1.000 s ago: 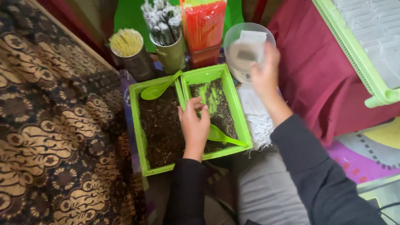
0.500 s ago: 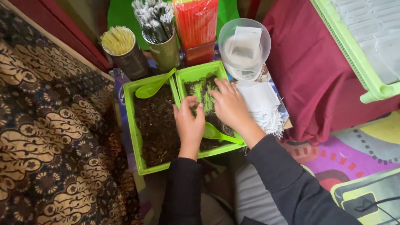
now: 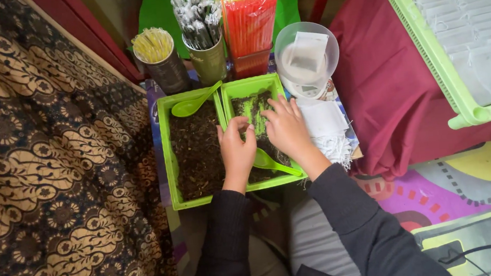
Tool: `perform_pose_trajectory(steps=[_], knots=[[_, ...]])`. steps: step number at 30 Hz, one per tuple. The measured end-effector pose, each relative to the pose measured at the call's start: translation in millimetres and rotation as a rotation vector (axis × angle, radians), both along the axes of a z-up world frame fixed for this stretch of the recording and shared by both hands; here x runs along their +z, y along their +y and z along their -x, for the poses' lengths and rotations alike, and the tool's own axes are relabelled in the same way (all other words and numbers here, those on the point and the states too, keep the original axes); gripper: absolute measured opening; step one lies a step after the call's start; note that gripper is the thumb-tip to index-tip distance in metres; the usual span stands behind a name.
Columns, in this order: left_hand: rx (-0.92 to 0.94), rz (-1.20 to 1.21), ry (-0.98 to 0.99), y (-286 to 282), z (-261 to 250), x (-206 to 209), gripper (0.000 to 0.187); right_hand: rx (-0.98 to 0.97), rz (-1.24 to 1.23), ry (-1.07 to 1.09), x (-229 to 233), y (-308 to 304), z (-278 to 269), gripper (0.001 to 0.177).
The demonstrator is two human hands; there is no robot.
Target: The person fills small white bags with tea leaves from green containers using a green spoon and then places the filled bags into a larger tray.
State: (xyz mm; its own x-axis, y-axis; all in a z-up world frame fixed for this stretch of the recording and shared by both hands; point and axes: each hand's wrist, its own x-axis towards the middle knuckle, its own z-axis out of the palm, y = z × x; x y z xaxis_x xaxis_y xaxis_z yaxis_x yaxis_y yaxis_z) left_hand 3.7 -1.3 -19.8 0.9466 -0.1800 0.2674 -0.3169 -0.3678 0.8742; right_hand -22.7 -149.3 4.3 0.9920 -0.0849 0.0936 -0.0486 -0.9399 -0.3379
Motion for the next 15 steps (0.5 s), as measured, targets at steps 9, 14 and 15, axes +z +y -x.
perform_pose_trajectory(steps=[9,14,15], knots=[[0.001,-0.027,0.01,-2,-3,-6,0.016,0.077,-0.238,-0.434,-5,-84,-40,0.02],[-0.006,-0.02,0.035,-1,-2,-1,0.014,-0.181,0.247,-0.291,-6,-180,-90,0.031],[-0.009,-0.032,0.035,-1,-2,0,0.015,-0.244,0.29,-0.229,0,-190,-95,0.037]])
